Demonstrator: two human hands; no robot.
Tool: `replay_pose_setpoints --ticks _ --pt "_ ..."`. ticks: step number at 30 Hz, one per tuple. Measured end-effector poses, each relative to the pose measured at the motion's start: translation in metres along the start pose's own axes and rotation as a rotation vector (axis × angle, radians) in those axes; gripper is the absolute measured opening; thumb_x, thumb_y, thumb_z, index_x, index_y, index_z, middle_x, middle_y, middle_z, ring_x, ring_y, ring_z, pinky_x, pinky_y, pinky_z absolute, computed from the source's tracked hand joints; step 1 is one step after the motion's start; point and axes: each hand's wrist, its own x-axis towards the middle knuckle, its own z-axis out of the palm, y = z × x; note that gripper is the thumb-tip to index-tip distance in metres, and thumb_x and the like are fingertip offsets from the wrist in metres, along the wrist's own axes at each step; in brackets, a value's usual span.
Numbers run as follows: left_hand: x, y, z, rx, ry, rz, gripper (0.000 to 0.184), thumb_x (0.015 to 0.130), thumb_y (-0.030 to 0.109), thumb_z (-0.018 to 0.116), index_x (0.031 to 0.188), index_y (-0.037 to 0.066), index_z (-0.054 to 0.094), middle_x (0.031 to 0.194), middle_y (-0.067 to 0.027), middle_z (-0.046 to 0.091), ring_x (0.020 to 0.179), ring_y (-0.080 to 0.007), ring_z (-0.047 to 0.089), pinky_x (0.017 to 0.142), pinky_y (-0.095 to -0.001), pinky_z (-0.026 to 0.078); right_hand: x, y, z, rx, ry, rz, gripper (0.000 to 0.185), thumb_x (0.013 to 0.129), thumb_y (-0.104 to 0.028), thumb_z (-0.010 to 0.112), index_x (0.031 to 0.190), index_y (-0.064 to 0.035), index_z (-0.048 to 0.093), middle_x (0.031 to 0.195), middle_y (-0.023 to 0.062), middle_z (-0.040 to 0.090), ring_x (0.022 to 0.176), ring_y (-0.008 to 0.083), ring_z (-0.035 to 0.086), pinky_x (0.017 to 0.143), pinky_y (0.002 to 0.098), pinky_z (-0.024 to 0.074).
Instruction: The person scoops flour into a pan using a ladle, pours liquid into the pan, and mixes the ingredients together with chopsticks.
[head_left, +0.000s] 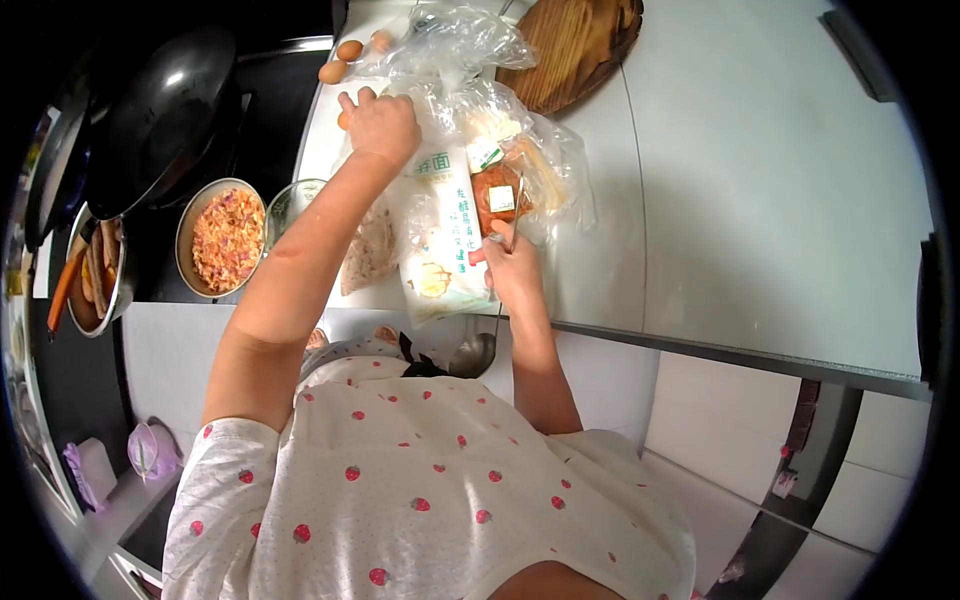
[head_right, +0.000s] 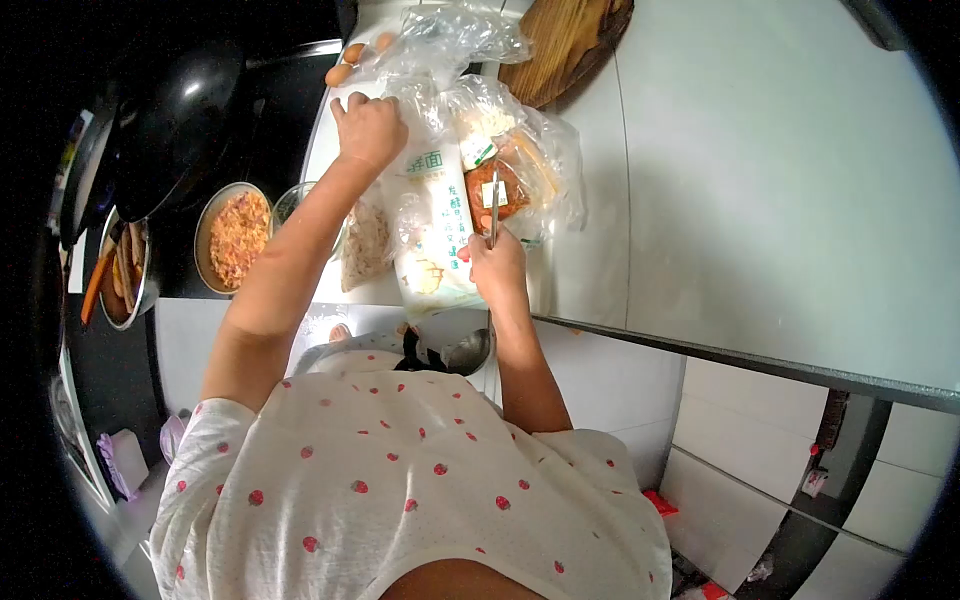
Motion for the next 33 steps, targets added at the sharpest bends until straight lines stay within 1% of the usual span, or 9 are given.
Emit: replay_pose_setpoints --ticks 4,6,7,9,10,12,16,19,33 --pt "0.001 0.001 0.005 -0.04 0.045 -0.057 0.023 0.07 0.011 0.053 0.091 0.007 0.062 0.081 -0.0097 0.061 0.093 -0.0268 0.051 0.089 -0.0531 0.028 0.002 0.002 -0.005 0.003 -0.006 0.026 0.015 0.082 -0.009 0.05 0.09 0.0034 0.051 0.068 0.009 0.062 0.04 0.0095 0.045 0.037 0.0244 0.0359" --pt "-0.003 0.006 0.005 -0.162 0.396 -0.026 0.032 0.066 0.005 0.056 0.098 0.009 0.06 0.086 -0.0089 0.059 0.098 -0.0266 0.05 0.09 -0.0509 0.03 0.001 0.002 -0.005 0.004 0.003 0.014 0.015 0.082 -0.009 0.05 0.091 0.0033 0.052 0.068 0.0088 0.062 0.039 0.0092 0.045 0.037 0.0244 0.0359" --pt "-0.007 0.012 -0.005 -0.162 0.395 -0.027 0.032 0.066 0.005 0.056 0.098 0.009 0.06 0.086 -0.0089 0.059 0.098 -0.0266 0.05 0.09 -0.0509 0.03 0.001 0.002 -0.006 0.008 0.015 0.001 0.016 0.082 -0.009 0.05 0.091 0.0032 0.052 0.068 0.0086 0.062 0.039 0.0089 0.044 0.037 0.0244 0.0358" --pt "-0.014 0.023 -0.023 -0.301 0.465 0.319 0.038 0.064 0.001 0.057 0.101 0.009 0.06 0.094 -0.0079 0.059 0.108 -0.0269 0.046 0.095 -0.0519 0.028 0.0 0.0 -0.006 -0.008 0.003 0.004 0.017 0.082 -0.009 0.05 0.094 0.0029 0.052 0.068 0.0083 0.062 0.039 0.0086 0.044 0.037 0.0242 0.0359" --pt "-0.014 0.03 -0.022 -0.3 0.463 0.319 0.038 0.064 0.001 0.057 0.101 0.009 0.06 0.094 -0.0079 0.059 0.108 -0.0269 0.046 0.095 -0.0519 0.028 0.0 -0.001 -0.006 -0.023 -0.009 0.007 0.019 0.082 -0.009 0.05 0.097 0.0027 0.053 0.068 0.0081 0.062 0.039 0.0082 0.044 0.037 0.0241 0.0359" --pt "-0.015 0.042 -0.014 -0.327 0.095 0.713 0.023 0.075 0.008 0.049 0.093 0.008 0.063 0.096 -0.0064 0.059 0.113 -0.0281 0.043 0.101 -0.0545 0.02 0.0 -0.002 -0.002 -0.016 -0.02 0.011 0.021 0.082 -0.009 0.05 0.1 0.0021 0.053 0.068 0.0079 0.062 0.039 0.008 0.044 0.037 0.024 0.036" --pt "-0.003 0.051 0.006 0.058 -0.202 0.516 0.024 0.08 0.014 0.046 0.093 0.008 0.065 0.111 -0.0078 0.058 0.121 -0.0275 0.037 0.103 -0.0555 0.015 -0.006 -0.009 -0.002 0.011 -0.049 0.004 0.027 0.082 -0.008 0.05 0.107 0.0003 0.052 0.068 0.0077 0.062 0.04 0.0076 0.044 0.038 0.024 0.0365" --pt "0.004 0.045 0.008 0.129 -0.154 0.476 0.026 0.081 0.015 0.045 0.096 0.008 0.065 0.109 -0.0085 0.058 0.12 -0.0284 0.038 0.103 -0.0567 0.012 -0.009 -0.008 -0.004 -0.022 -0.073 -0.014 0.036 0.084 -0.008 0.049 0.117 0.0054 0.046 0.069 0.0088 0.062 0.041 0.0063 0.041 0.039 0.0211 0.0347" --pt "0.0 0.053 0.034 0.04 -0.096 0.323 0.025 0.082 0.019 0.045 0.095 0.012 0.066 0.106 -0.0082 0.055 0.117 -0.0288 0.035 0.101 -0.0593 0.013 -0.009 -0.002 -0.005 -0.032 -0.077 -0.003 0.038 0.083 -0.007 0.049 0.119 0.0062 0.044 0.069 0.0083 0.062 0.041 0.0064 0.042 0.038 0.0204 0.0348"
